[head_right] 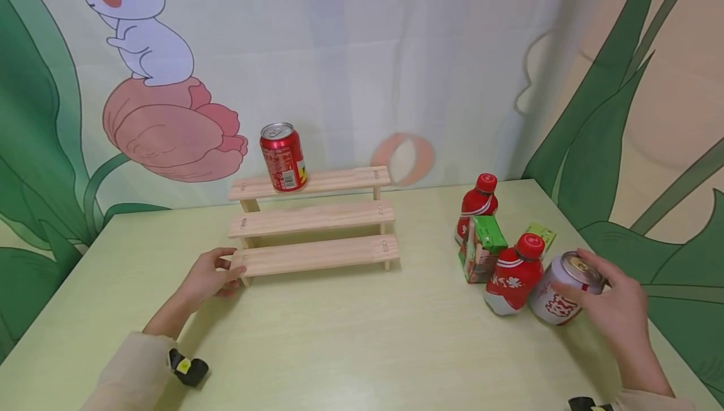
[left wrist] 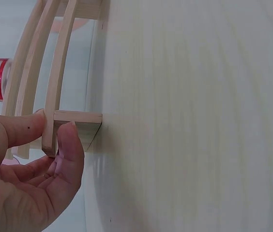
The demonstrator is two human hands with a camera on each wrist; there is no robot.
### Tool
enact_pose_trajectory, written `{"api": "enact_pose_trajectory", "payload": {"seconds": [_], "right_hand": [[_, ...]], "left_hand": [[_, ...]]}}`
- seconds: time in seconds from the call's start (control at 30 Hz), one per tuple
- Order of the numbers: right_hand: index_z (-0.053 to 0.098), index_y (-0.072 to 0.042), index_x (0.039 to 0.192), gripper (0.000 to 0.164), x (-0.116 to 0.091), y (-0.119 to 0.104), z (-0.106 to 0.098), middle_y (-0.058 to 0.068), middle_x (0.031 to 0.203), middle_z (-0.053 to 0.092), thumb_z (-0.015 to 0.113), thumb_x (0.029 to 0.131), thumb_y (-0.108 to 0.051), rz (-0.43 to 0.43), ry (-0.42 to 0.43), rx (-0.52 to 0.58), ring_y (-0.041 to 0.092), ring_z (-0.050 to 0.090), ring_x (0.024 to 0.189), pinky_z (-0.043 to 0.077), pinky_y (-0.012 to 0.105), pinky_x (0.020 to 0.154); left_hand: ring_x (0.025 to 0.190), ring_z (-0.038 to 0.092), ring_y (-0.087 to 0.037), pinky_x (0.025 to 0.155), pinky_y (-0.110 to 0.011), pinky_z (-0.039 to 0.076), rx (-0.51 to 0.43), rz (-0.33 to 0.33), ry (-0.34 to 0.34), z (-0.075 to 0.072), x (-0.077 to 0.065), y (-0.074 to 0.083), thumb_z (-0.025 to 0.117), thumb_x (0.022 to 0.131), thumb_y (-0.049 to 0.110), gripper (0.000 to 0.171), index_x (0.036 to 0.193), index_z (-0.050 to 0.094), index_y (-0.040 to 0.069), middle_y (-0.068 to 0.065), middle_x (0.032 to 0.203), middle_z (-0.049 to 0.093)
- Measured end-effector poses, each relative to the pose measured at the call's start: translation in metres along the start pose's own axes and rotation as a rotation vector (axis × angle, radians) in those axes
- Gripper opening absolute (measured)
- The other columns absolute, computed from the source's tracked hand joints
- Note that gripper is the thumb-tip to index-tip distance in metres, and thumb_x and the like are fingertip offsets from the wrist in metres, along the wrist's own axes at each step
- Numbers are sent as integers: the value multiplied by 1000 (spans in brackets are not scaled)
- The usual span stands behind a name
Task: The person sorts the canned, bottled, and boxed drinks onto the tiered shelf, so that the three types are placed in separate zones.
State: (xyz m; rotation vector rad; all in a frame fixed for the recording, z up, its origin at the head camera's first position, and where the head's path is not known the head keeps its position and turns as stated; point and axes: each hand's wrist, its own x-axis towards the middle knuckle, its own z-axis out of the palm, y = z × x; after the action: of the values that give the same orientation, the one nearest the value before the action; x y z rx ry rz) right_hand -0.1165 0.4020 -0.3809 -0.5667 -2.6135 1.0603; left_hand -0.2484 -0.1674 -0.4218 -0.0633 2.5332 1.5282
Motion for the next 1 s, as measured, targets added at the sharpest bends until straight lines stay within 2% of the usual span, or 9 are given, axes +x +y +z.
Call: {"api": "enact_pose_trajectory", "payload": {"seconds": [0.1,0.2,0.33,0.4,0.53,0.77,1.0], "right_hand": [[36,-7,139,74,-2,-1,-2,26,139,32,70,79,-34,-9,32,1,37,34,112,36,20,62],[39,-10,138,73,-4,-2,-6,24,138,34,72,78,-33,-17,71,-2,24,39,103,36,12,58],[41,-11,137,72,-6,-5,-11,23,137,37,73,76,-34,-18,99,-16,10,39,94,36,9,58],[41,-11,138,73,-7,-7,-13,23,137,37,73,76,-34,-12,100,-25,11,39,96,35,11,59],[39,-11,138,74,-10,-12,-15,23,139,35,73,77,-35,8,86,-31,22,37,103,35,12,59],[37,-14,140,76,-16,-21,-21,21,141,31,73,76,-34,42,58,5,16,39,102,37,8,57],[33,-20,142,77,-23,-33,-26,20,142,31,72,77,-36,60,36,-19,23,40,97,39,15,56]], "left_hand": [[62,57,-15,55,-33,54,-2,-5,-3,0,1,0,61,87,7,57,133,32,-8,-20,97,49],[63,58,-16,56,-33,54,-7,-6,-6,0,1,0,61,87,7,58,134,31,-8,-20,97,49],[64,59,-17,56,-34,54,-12,-3,-10,0,1,0,61,87,8,58,134,31,-8,-20,98,48],[64,59,-17,56,-34,54,-11,-2,-11,-1,1,0,61,87,8,58,134,31,-8,-21,98,48],[64,59,-16,56,-33,54,-8,-8,-12,0,1,0,61,87,8,58,134,31,-7,-20,98,49],[64,58,-16,56,-33,54,-8,-21,-11,0,1,-1,61,87,8,59,134,31,-7,-21,99,48],[62,59,-15,56,-33,54,-15,-17,-12,0,1,-1,61,87,8,59,135,30,-7,-21,100,48]]}}
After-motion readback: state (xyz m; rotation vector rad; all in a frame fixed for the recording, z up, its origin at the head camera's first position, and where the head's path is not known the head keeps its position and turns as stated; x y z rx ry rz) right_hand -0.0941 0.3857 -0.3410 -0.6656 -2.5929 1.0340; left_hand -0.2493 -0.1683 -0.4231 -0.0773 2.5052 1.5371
